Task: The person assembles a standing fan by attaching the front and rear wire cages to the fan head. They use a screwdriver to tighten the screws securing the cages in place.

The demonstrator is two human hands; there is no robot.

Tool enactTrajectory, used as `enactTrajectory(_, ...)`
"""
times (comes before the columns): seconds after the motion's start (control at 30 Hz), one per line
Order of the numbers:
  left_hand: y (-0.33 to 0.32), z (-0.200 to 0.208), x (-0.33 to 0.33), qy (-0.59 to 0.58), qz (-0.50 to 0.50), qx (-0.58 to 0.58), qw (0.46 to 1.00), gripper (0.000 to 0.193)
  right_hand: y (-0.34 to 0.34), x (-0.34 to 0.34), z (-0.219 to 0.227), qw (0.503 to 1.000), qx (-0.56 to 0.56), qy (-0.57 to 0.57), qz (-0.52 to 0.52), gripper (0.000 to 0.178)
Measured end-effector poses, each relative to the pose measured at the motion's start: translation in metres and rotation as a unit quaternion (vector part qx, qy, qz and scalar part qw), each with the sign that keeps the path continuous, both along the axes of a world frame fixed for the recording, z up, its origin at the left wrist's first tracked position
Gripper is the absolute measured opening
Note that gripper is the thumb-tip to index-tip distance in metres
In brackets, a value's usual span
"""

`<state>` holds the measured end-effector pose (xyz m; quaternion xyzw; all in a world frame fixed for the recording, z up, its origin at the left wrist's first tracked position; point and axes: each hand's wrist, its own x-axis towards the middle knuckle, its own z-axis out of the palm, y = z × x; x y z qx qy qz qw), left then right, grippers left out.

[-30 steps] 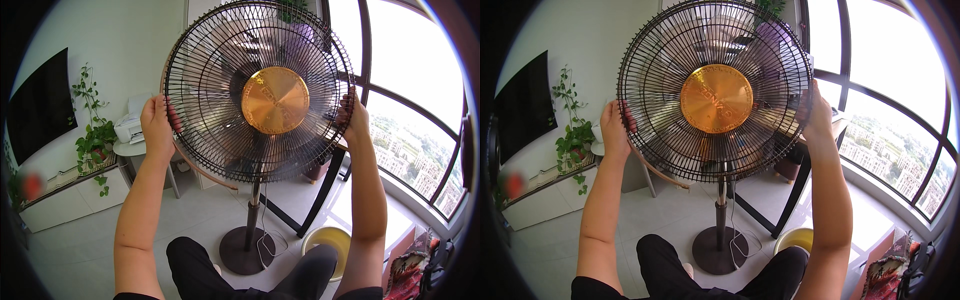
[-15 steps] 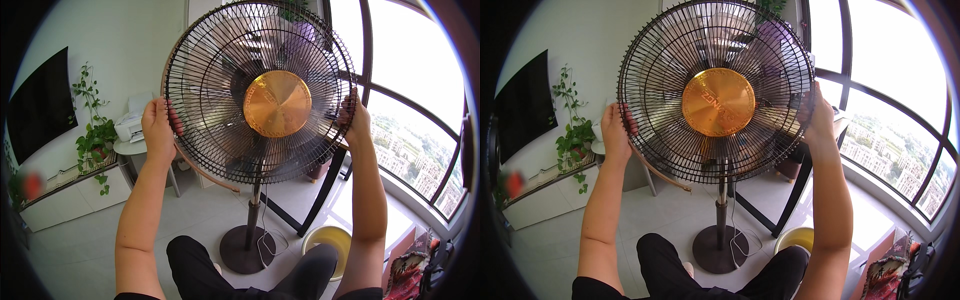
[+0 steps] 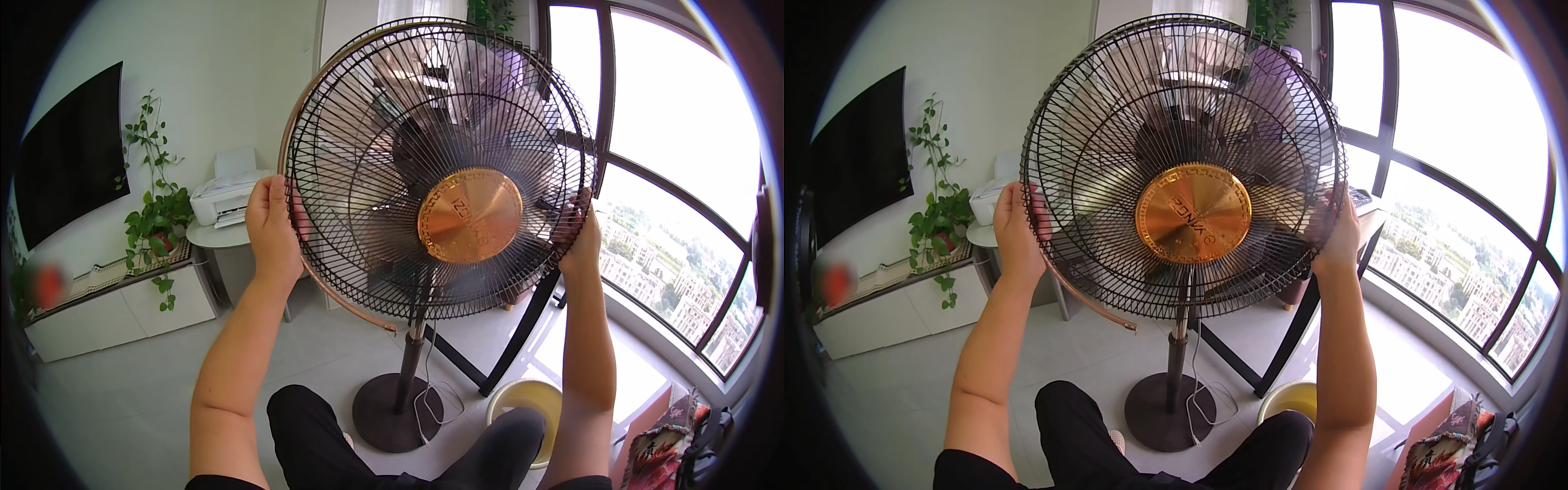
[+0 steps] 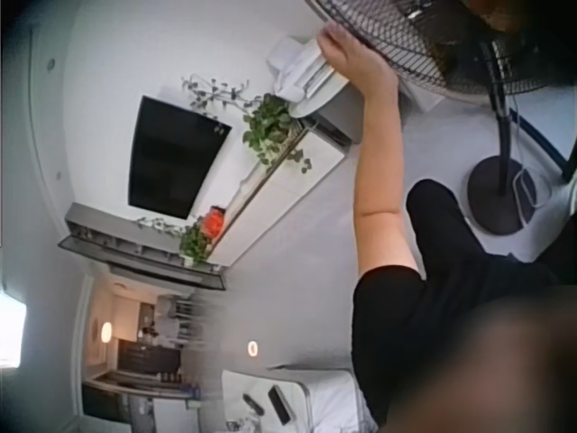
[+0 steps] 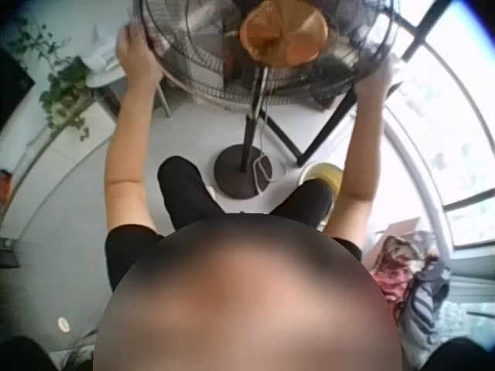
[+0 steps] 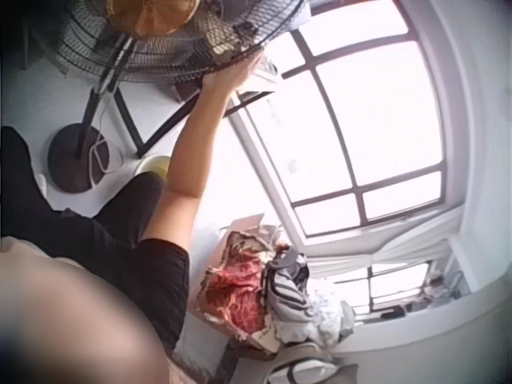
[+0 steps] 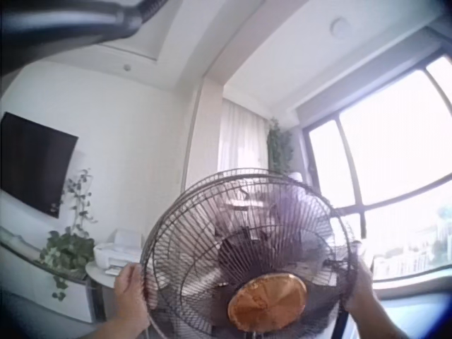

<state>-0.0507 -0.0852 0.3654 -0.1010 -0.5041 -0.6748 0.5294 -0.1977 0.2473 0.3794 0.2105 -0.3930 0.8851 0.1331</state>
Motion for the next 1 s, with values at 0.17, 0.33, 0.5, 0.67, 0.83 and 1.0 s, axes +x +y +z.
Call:
enactTrajectory(0.17, 0.014, -0.015, 0.023, -0.009, -0.012, -0.033, 0.999, 0.021, 0.000, 0.020, -0.059, 0.995, -0.092, 0.020, -0.046, 0.035)
enactTrajectory(0.33, 0.022, -0.056, 0.027, -0.021, 0.004, -0.110, 0.994, 0.022, 0.004, 0.033, -0.144, 0.984, 0.009, 0.162, -0.071, 0.068)
enactTrajectory(0.5, 0.043, -0.106, 0.043, -0.003, 0.010, -0.197, 0.980, 0.024, 0.007, 0.037, -0.221, 0.989, 0.077, 0.070, -0.101, 0.068)
enactTrajectory(0.67, 0.067, -0.168, 0.058, -0.056, 0.139, -0.311, 0.939, 0.023, 0.018, 0.056, -0.266, 0.962, 0.175, -0.034, -0.206, 0.067)
enactTrajectory(0.83, 0.068, -0.230, 0.055, -0.131, 0.141, -0.444, 0.875, 0.014, 0.026, 0.077, -0.271, 0.959, 0.232, 0.064, -0.153, 0.065)
enactTrajectory(1.0, 0.074, -0.265, 0.039, -0.151, 0.096, -0.470, 0.864, 0.015, 0.019, 0.081, -0.284, 0.942, 0.323, 0.030, -0.084, 0.043)
